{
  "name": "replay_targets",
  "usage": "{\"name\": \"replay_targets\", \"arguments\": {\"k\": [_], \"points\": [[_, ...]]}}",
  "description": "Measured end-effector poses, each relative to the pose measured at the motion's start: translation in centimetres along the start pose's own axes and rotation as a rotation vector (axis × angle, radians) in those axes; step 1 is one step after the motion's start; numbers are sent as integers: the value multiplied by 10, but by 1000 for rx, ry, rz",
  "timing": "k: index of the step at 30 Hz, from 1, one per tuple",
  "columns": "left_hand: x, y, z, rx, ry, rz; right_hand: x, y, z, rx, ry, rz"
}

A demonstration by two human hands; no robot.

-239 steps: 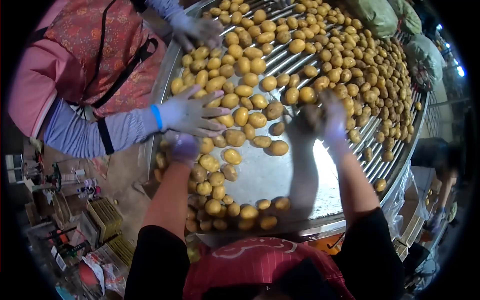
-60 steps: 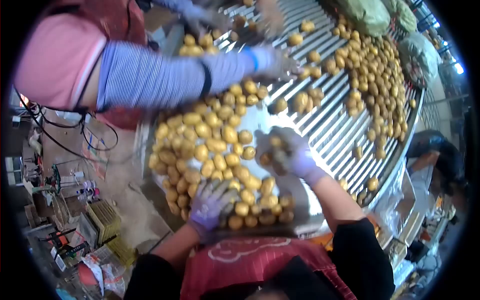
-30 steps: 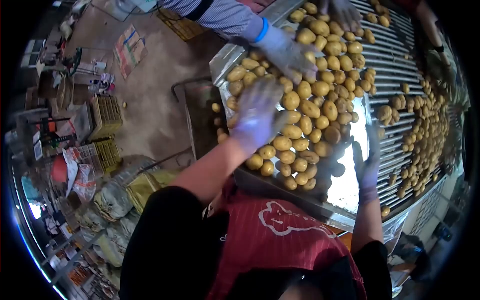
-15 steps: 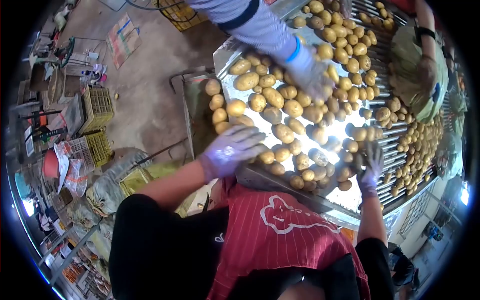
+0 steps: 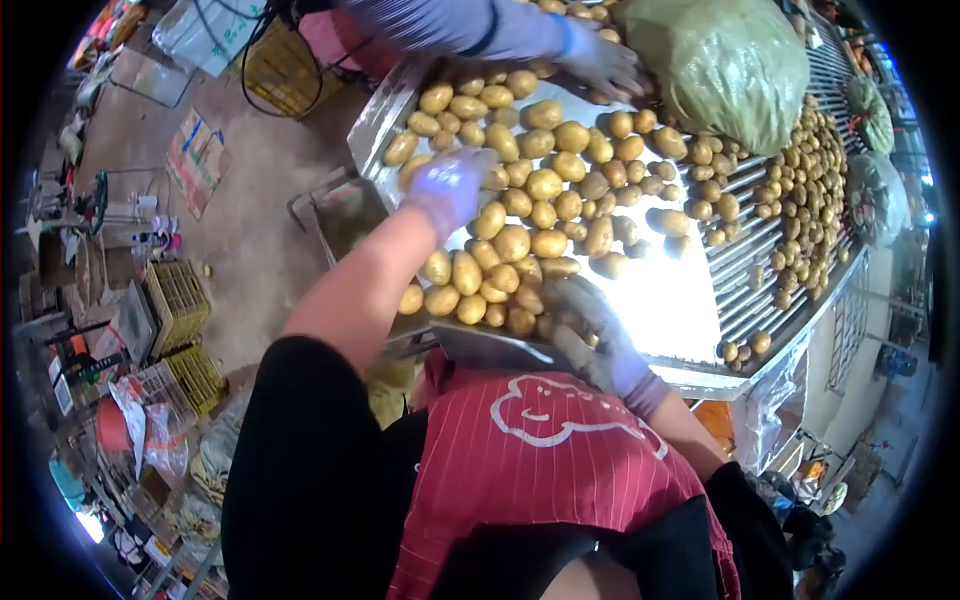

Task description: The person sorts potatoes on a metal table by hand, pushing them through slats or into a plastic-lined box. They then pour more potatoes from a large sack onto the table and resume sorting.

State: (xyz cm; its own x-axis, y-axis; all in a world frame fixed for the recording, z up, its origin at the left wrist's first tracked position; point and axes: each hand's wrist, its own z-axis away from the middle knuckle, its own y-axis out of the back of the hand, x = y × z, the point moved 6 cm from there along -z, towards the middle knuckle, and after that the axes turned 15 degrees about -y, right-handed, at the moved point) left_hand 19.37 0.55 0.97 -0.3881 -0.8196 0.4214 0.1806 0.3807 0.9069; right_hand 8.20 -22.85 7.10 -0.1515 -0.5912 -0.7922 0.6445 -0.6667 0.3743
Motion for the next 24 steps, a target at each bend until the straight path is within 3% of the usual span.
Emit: {"name": "replay_targets", "arguments": {"k": [1, 2, 3, 4, 5, 7, 9, 10, 11, 12, 13, 15, 17, 18, 19, 21, 22, 23, 24], "points": [[13, 18, 9, -27, 152, 76, 3, 7, 1, 18, 10, -9], [22, 15, 17, 207, 119, 223, 17, 21, 2, 96, -93, -279], [35, -25, 7, 40, 63, 469, 30, 26, 6, 169, -203, -556], [102, -5, 18, 335, -308, 585, 23, 25, 6, 79, -377, -957], [141, -10, 23, 5, -216, 565, 7, 25, 11, 35, -262, -500], [187, 9, 25, 218, -406, 426, 23, 45, 25, 92, -195, -871], [183, -20, 24, 150, -502, 326, 36, 98, 72, 551, -337, -425], [174, -35, 37, 163, -618, 216, 53, 131, 105, 762, -119, -617], [161, -59, 51, 135, -668, 114, 40, 167, 141, 1176, -45, -153], [151, -56, 58, 154, -642, 160, 59, 212, 185, 1299, 132, -470], [143, -44, 63, 189, -626, 171, 90, 266, 239, 1501, -90, -159], [119, -40, 83, 91, -563, 125, 68, 296, 273, 1763, -262, 387], [92, -25, 104, 64, -508, 51, 154, 349, 311, 1715, -543, 332], [78, -13, 115, 56, -471, 9, 186, 355, 309, 1658, -501, 216], [60, -9, 131, 60, -446, -14, 171, 337, 271, 1611, -376, 567], [14, -9, 154, -86, -237, 74, 185, 281, 186, 1253, -400, 466], [18, 16, 147, -16, -320, -105, 189, 242, 130, 1138, -541, 363], [12, 21, 132, -17, -306, -134, 181, 198, 77, 988, -341, 323], [2, 28, 107, 137, -209, -128, 232, 168, 30, 783, -164, 32]]}}
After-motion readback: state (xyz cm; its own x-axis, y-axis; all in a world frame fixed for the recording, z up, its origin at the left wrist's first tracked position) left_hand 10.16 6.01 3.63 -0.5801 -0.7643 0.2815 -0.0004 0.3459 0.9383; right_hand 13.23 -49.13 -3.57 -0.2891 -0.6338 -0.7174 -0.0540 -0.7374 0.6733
